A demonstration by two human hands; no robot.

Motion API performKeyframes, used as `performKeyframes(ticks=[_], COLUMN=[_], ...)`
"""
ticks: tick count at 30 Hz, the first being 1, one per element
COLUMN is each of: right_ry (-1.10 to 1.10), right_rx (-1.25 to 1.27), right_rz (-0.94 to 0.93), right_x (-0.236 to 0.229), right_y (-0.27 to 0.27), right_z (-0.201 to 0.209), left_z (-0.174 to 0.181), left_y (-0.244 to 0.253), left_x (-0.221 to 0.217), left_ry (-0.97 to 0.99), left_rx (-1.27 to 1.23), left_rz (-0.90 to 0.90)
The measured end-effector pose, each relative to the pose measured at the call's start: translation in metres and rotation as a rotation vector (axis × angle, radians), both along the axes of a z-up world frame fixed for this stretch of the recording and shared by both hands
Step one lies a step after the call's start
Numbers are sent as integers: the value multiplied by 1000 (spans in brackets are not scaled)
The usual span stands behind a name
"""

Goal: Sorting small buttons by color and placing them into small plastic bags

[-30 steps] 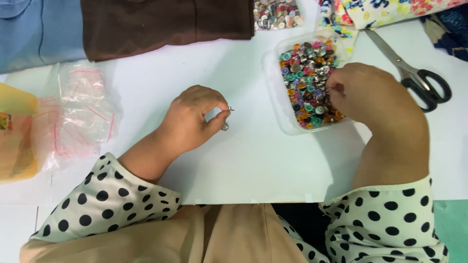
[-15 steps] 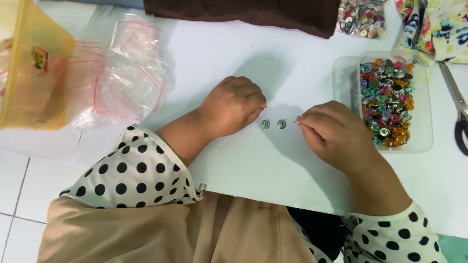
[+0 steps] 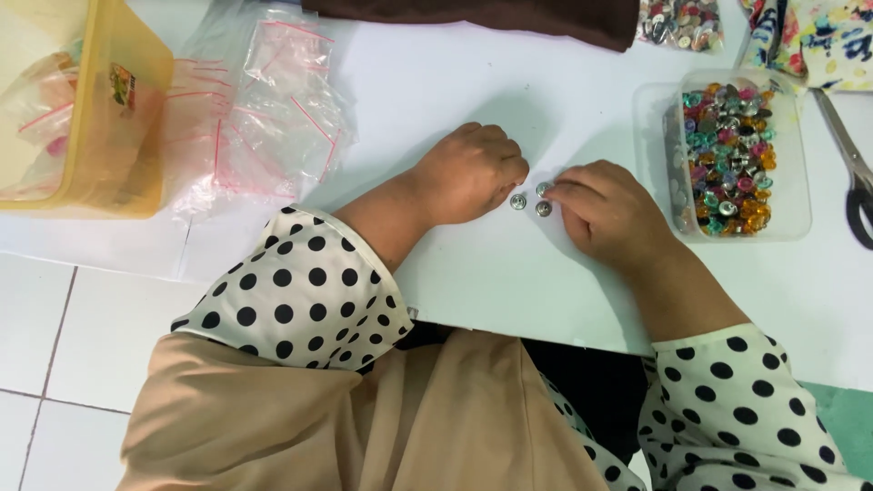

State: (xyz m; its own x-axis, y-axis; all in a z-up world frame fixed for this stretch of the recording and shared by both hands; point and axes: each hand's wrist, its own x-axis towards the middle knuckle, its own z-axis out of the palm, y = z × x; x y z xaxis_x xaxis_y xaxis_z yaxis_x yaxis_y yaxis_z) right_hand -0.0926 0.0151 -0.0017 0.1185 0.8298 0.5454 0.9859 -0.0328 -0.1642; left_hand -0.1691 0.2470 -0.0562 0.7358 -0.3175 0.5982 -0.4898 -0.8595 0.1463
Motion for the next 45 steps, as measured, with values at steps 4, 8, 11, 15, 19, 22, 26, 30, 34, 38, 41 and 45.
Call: performKeyframes(ticks=[4,8,11,15,19,22,26,30,34,38,41,45], right_ry=[75,90,108,113,160,182,225,311,361,370,368,316], right_rx=[38,36,46,60,52,9,-42,-93,-77,-97,-98,-15], right_rz=[-7,21,93,109,74,21,22,-43,0,14,20,85], right_x=[11,9,0,1,2,3,12,15,11,5,2,9], right_y=[-3,-9,-3,-2,-5,-5,0,-13,-13,-4,-3,-4], right_z=[-6,-13,-1,-6,-18,-23,-20,-31,-28,-12,-7,-8], left_z=[9,6,8,15,19,26,24,13,4,7,11,22], left_y=[3,-1,-1,-2,-5,-1,9,2,-15,-14,-15,-20], left_x=[-4,-6,-4,-4,-12,-17,-15,-12,-16,-15,-18,-16], left_ry=[50,151,177,216,220,259,277,273,216,175,195,231], left_rx=[3,-41,-42,-32,-17,-15,-28,-12,-61,-76,-116,-173], left_rz=[19,-10,-8,-20,-12,-2,-3,-34,-68,-58,-69,-65])
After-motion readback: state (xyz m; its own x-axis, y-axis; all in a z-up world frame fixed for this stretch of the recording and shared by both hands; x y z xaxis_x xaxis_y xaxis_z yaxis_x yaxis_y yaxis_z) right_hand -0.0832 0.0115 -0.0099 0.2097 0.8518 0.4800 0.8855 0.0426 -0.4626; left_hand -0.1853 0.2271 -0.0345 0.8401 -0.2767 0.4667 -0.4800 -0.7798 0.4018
